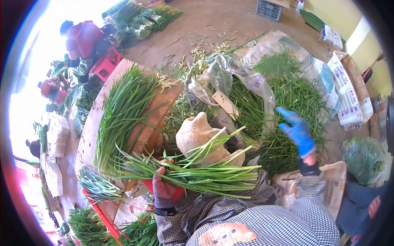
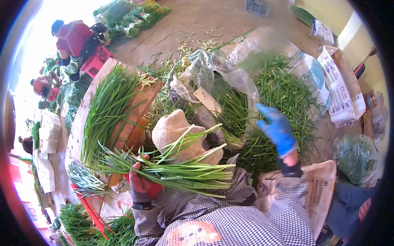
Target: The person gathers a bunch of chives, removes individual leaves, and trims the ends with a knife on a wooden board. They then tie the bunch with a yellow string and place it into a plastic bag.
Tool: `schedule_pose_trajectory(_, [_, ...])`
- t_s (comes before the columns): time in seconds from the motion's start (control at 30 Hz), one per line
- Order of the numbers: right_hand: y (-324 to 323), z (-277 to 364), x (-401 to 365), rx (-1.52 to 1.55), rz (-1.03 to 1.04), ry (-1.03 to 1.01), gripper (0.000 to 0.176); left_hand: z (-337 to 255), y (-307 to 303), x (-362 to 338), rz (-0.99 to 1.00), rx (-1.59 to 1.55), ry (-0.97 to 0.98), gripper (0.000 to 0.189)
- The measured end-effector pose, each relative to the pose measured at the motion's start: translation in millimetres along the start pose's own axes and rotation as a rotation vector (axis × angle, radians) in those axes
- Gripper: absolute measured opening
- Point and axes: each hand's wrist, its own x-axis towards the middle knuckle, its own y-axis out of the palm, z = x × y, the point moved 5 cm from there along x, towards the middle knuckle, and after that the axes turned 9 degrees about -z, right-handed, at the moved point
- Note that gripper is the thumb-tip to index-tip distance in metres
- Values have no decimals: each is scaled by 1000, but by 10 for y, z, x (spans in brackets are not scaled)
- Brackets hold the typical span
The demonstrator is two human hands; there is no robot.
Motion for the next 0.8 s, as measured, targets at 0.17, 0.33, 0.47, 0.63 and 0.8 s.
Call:
schedule_pose_trajectory(0.17, [959, 508, 120, 113, 225, -193, 55, -32, 36, -58, 7, -20, 48, 31])
schedule_pose_trajectory(0.33, [1075, 750, 175, 223, 247, -258, 55, -82, 54, -107, 24, 23, 54, 36])
schedule_pose_trajectory(0.47, [1236, 839, 35, 120, 307, -287, 46, -77, 143, -128, 3, 50, 64, 36])
schedule_pose_trajectory(0.63, [1287, 766, -7, 501, 388, -104, 22, -71, 82, -109, -53, 60, 77, 36])
schedule_pose_trajectory(0.8, [1212, 497, -123, 833, 481, 147, 23, -42, -20, -48, -62, 94, 78, 32])
